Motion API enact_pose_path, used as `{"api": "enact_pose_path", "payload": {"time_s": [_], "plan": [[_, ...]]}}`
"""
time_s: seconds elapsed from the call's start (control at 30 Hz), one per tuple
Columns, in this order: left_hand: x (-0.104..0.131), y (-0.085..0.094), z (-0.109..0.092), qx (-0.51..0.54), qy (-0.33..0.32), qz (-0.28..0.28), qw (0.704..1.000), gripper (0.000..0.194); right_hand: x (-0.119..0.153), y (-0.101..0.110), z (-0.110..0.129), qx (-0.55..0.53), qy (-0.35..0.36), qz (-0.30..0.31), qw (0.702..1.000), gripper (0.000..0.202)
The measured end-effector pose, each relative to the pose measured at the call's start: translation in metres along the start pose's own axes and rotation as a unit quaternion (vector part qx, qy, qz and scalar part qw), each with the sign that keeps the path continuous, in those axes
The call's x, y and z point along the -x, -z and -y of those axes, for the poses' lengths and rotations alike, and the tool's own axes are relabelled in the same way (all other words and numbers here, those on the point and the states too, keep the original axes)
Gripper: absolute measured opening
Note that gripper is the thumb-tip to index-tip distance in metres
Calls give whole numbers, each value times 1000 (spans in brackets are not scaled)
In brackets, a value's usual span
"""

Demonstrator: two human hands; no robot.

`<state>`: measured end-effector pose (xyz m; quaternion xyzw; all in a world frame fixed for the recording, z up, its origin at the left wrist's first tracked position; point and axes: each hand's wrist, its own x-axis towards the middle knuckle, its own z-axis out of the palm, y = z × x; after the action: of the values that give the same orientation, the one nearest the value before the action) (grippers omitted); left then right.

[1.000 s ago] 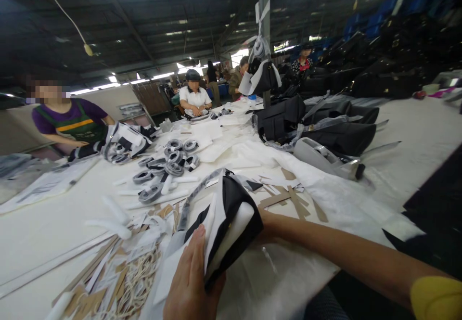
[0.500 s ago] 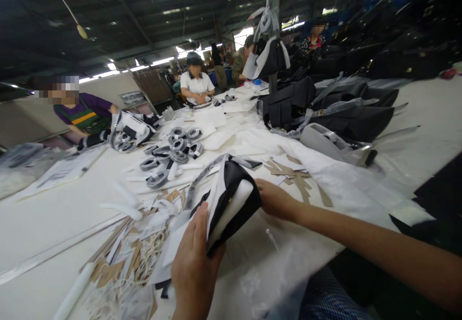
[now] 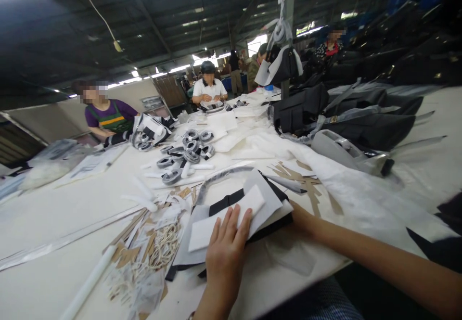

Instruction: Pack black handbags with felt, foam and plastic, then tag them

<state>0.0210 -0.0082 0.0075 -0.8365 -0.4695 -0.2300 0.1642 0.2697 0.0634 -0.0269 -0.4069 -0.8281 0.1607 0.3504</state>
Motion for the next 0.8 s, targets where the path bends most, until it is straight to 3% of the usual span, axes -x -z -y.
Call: {"api": "enact_pose_path", "payload": {"time_s": [0.23, 0.33, 0.47, 0.57, 0.63, 0.7, 0.8], "plan": [[2, -14, -14, -50, -28, -35, 998, 62, 34, 7, -5, 55, 5, 20, 998, 51], [7, -21, -18, -57, -30, -47, 997, 58, 33, 33, -23, 73, -30, -19, 997, 43], [14, -37, -27, -67, -38, -88, 993, 50, 4, 83, -25, 128, -72, -124, 981, 25], [16, -44, -34, -73, -26, -126, 989, 43, -41, 99, -2, 160, -21, -142, 977, 30], [15, -42, -39, -76, -17, -132, 988, 42, -75, 97, 14, 173, 7, -76, 982, 34], [14, -37, -43, -80, -13, -123, 989, 41, -106, 86, 25, 180, -2, 45, 983, 33], [14, -32, -50, -78, -10, -129, 988, 39, -136, 60, 25, 187, -32, 205, 960, 22]]}}
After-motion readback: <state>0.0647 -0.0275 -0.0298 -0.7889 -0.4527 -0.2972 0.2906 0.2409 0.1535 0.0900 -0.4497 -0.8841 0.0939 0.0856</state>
